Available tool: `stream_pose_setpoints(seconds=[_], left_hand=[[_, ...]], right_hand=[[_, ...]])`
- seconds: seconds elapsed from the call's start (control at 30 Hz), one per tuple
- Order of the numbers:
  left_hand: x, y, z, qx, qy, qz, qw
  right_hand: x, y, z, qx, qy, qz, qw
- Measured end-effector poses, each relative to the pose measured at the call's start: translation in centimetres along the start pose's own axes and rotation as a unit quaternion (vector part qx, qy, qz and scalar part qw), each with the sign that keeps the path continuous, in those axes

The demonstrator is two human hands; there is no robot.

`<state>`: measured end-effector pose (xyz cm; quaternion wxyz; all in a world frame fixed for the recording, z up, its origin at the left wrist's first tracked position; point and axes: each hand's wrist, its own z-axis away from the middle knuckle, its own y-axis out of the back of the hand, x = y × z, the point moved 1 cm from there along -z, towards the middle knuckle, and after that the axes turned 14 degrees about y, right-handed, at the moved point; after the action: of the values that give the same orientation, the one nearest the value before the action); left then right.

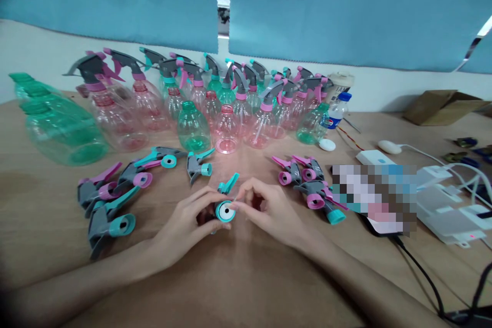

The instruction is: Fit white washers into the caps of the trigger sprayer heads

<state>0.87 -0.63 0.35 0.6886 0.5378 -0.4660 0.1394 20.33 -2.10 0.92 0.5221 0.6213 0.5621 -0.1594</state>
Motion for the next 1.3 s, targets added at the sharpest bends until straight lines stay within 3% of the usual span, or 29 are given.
stream_pose_setpoints(seconds=[0.23,0.4,1.3], left_hand=[[-0.1,0.0,0.0,0.017,-0.006,-0.008,1.0],[-0.1,0.0,0.0,0.017,-0.003,-0.017,1.0],[-0.1,-0.1,0.1,0.025,-0.02,-0.01,0.999]], right_hand=[[-0.6,0.2,0.2,-0.075,0.091,0.141,0.983],[-0.4,-0.3,0.4,-0.096,0.098,0.168,0.976],[-0.7,-0.8,0.6,-0.078,0.135,0.211,0.965]])
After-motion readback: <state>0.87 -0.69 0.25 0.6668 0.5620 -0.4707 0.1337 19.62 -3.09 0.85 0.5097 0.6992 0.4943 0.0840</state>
